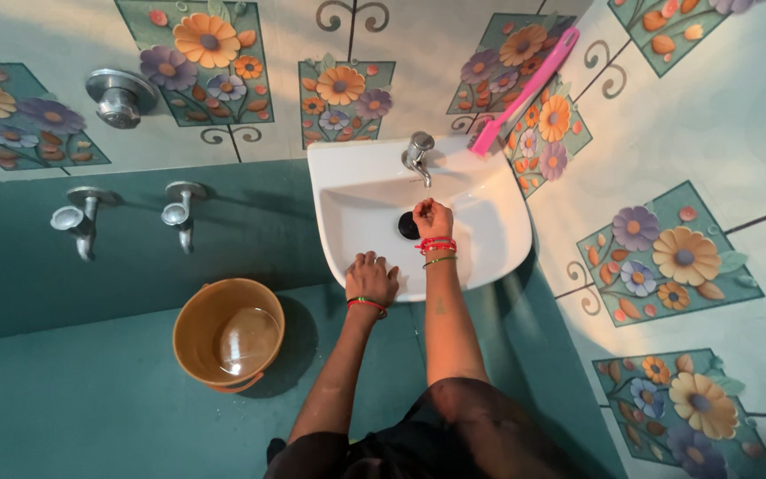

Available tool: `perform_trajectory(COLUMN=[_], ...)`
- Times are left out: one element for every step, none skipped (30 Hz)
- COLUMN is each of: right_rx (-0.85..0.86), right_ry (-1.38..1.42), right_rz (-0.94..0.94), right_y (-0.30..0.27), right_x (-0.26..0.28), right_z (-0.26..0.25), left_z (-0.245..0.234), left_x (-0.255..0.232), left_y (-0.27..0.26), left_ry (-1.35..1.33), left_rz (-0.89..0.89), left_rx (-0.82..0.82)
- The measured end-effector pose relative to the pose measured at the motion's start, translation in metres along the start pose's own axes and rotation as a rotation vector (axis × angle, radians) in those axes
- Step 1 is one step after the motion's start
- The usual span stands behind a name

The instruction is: The person scrubs a white bathroom sink with a pink brush, rinses the sink and brush under running water, and wipes the sink surface with their hands. The person also rinses their hands and briefly touches the wall tiles.

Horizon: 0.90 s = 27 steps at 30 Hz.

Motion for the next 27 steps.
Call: perform_trajectory(right_rx=[-0.026, -0.054, -0.044, -0.035, -0.026, -0.011, 0.004, 0.021, 0.041, 0.061, 0.080, 0.084, 0.087, 0.090, 0.089, 0.085, 0.082, 0.040, -0.003, -0.047, 0.130, 0.306, 0.432, 0.271, 0.090, -0.071, -0.184], right_ry=[0.054, 0.111, 0.108, 0.106, 0.104, 0.129, 0.155, 0.180, 0.188, 0.198, 0.207, 0.230, 0.252, 0.275, 0.285, 0.295, 0.306, 0.273, 0.241, 0.209, -0.061, -0.334, -0.486, -0.349, -0.225, -0.163, -0.184], right_rz=[0.022, 0.043, 0.029, 0.014, -0.002, 0.024, 0.049, 0.075, 0.072, 0.070, 0.068, 0.079, 0.089, 0.098, 0.085, 0.070, 0.054, 0.038, 0.023, 0.007, -0.114, -0.232, -0.391, -0.379, -0.418, -0.468, -0.519], right_y=[0.004, 0.008, 0.011, 0.013, 0.015, 0.018, 0.022, 0.026, 0.028, 0.030, 0.032, 0.034, 0.036, 0.037, 0.040, 0.042, 0.045, 0.047, 0.050, 0.051, 0.049, 0.043, 0.032, 0.034, 0.033, 0.021, 0.004], right_x=[-0.001, -0.002, 0.000, 0.001, 0.002, -0.001, -0.003, -0.005, -0.006, -0.007, -0.009, -0.011, -0.013, -0.015, -0.013, -0.011, -0.008, -0.001, 0.009, 0.021, 0.052, 0.080, 0.108, 0.135, 0.163, 0.180, 0.186], right_z=[0.000, -0.001, 0.000, 0.000, 0.000, 0.002, 0.005, 0.008, 0.010, 0.011, 0.013, 0.014, 0.015, 0.015, 0.014, 0.012, 0.008, 0.007, 0.007, 0.005, 0.022, 0.040, 0.053, 0.038, 0.024, 0.002, -0.021], left_z=[0.000, 0.000, 0.000, 0.000, 0.001, 0.001, 0.002, 0.002, 0.002, 0.002, 0.002, 0.003, 0.002, 0.002, 0.001, 0.001, 0.000, 0.000, -0.002, -0.003, -0.005, -0.004, -0.004, -0.003, -0.005, -0.005, -0.005], left_x=[0.000, 0.000, 0.000, 0.001, 0.001, 0.001, 0.001, 0.002, 0.002, 0.002, 0.002, 0.002, 0.002, 0.002, 0.001, 0.001, 0.001, 0.000, 0.000, 0.000, -0.001, -0.001, -0.001, -0.001, -0.001, 0.000, 0.000], left_y=[0.001, 0.000, 0.001, 0.001, 0.002, 0.002, 0.001, 0.002, 0.002, 0.002, 0.002, 0.003, 0.003, 0.003, 0.003, 0.003, 0.002, 0.003, 0.003, 0.003, 0.002, 0.002, 0.002, 0.001, 0.003, 0.004, 0.002], left_ry=[-0.001, 0.000, 0.001, 0.001, 0.001, 0.000, -0.003, -0.005, -0.007, -0.005, -0.003, 0.001, 0.000, -0.002, -0.004, -0.002, -0.001, -0.001, -0.004, -0.007, -0.010, -0.009, -0.008, -0.011, -0.013, -0.017, -0.020], left_rz=[0.000, 0.002, 0.003, -0.002, -0.007, -0.013, -0.015, -0.018, -0.020, -0.023, -0.026, -0.029, -0.029, -0.028, -0.027, -0.028, -0.029, -0.029, -0.031, -0.034, -0.037, -0.049, -0.061, -0.076, -0.068, -0.060, -0.053], left_rx=[-0.017, -0.032, -0.047, -0.047, -0.046, -0.046, -0.042, -0.040, -0.037, -0.030, -0.023, -0.016, -0.020, -0.024, -0.027, -0.023, -0.020, -0.016, -0.020, -0.023, -0.025, -0.013, 0.000, 0.012, -0.006, -0.016, -0.027])
Point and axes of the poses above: each hand's wrist, its own y-axis towards the middle knuckle, its own z-axis out of the palm, x = y × z, the point moved 9 cm from there along y, towards the middle knuckle, and after that the axes turned 2 degrees about z, right-handed, at the moved point
